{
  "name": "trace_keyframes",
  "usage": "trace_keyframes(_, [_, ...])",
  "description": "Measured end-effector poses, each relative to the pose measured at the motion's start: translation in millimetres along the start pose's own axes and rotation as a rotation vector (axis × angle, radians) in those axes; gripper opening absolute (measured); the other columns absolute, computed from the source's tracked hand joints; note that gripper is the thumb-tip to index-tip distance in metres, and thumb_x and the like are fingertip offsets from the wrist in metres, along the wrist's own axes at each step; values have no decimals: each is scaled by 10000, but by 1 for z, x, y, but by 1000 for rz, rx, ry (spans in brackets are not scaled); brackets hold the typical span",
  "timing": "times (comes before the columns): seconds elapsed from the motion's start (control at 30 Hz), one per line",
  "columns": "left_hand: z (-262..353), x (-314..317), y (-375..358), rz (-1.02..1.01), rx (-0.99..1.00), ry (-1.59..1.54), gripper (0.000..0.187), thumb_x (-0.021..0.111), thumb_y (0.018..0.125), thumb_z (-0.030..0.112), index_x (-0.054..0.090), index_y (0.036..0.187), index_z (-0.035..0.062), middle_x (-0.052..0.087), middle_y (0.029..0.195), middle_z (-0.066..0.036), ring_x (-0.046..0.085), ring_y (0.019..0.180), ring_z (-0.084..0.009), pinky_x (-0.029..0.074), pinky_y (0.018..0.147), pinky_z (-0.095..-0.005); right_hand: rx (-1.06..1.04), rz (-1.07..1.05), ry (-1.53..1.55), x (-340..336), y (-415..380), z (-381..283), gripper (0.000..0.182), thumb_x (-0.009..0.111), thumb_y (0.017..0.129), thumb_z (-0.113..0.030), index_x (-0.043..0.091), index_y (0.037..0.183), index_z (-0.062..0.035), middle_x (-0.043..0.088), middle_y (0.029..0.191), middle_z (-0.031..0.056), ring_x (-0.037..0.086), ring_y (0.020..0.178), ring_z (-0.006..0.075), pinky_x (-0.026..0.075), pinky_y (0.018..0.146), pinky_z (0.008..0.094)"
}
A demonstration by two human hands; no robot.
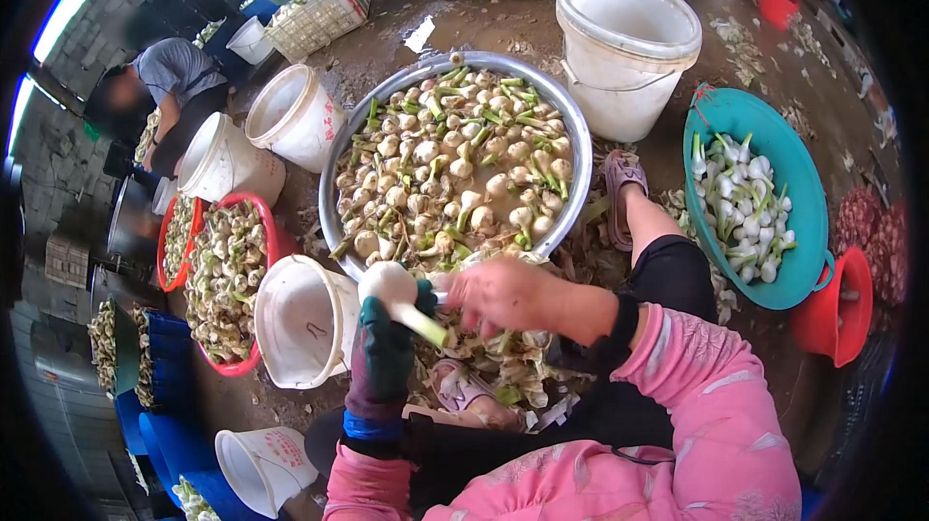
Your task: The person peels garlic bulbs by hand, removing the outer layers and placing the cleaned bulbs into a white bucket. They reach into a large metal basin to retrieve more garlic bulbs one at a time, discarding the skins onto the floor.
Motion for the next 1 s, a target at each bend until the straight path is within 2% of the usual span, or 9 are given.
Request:
trace_keyframes(0.07, [0, 0, 2, 65, -14, 118, 520, 315, 886, 443, 451, 1095, -13, 520, 1055, -103, 525, 880, -158, 419, 728, -272, 10, -279, 335, 26, -7, -12, 374, 416, 883, -344, 549, 774, -11, 544, 556, 45, 530, 523, 94, 409, 473, 233])
trace_keyframes(0.27, [1, -6, 5, 307, 17, -269, 478, 359, 884, 426, 411, 1143, 28, 523, 1013, -107, 553, 862, -194, 459, 720, -293, -216, -36, 35, 12, -15, -22, 363, 409, 894, -272, 531, 664, -19, 489, 503, 14, 444, 421, 90, 373, 441, 218])
trace_keyframes(0.33, [-6, -26, 10, 351, -46, -430, 490, 439, 829, 488, 455, 1068, 60, 556, 899, -108, 561, 814, -222, 469, 711, -326, -124, -464, 486, 10, -23, -18, 370, 455, 878, -281, 525, 633, -12, 483, 555, 14, 454, 463, 78, 372, 447, 229])
trace_keyframes(0.4, [-9, -20, 13, 208, -208, -703, 509, 450, 817, 499, 458, 1066, 56, 559, 912, -122, 559, 823, -234, 460, 730, -343, -16, -508, 652, 11, -12, 10, 299, 508, 827, -260, 523, 682, 1, 536, 564, 109, 538, 501, 214, 426, 487, 313])
trace_keyframes(0.5, [-14, 0, 9, 148, -279, -681, 558, 450, 806, 520, 454, 1087, 38, 545, 1004, -144, 552, 845, -258, 440, 775, -359, -48, 165, -767, 0, 8, 51, 392, 605, 721, -329, 509, 900, 6, 575, 737, 222, 581, 657, 337, 459, 578, 413])
trace_keyframes(0.6, [-8, -2, 6, 75, -81, 7, 483, 458, 856, 390, 434, 1145, 4, 530, 1044, -100, 525, 918, -187, 412, 824, -307, 263, -61, 382, 6, 5, 19, 402, 524, 826, -330, 469, 1051, -1, 593, 778, 110, 605, 660, 199, 472, 575, 275])
trace_keyframes(0.7, [5, 17, 1, 63, 179, 239, 488, 550, 829, 231, 381, 1214, -17, 519, 1089, -92, 494, 968, -132, 393, 825, -244, 165, -380, 337, 33, 6, 24, 265, 477, 861, -223, 487, 1046, -34, 572, 799, 53, 578, 643, 114, 453, 575, 219])
trace_keyframes(0.9, [5, -3, 1, 240, 188, -182, 480, 508, 848, 140, 309, 1268, 22, 517, 965, -52, 490, 876, -100, 398, 792, -220, -536, 464, -224, 3, 18, 28, 144, 503, 817, -124, 525, 940, -53, 555, 799, 85, 546, 718, 225, 425, 633, 311])
trace_keyframes(1.0, [-13, -30, 5, 273, -23, -85, 486, 357, 891, 354, 321, 1256, 35, 503, 1104, -122, 519, 960, -196, 403, 848, -310, -419, 619, -524, -21, 15, 32, 132, 490, 817, -142, 536, 896, -48, 555, 825, 132, 534, 740, 297, 428, 641, 353])
Point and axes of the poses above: each hand's wrist, its own y-axis towards the middle knuckle, its own x-axis out of the palm, z = x × y, the point moved 5 cm from there along y, towards the middle knuckle
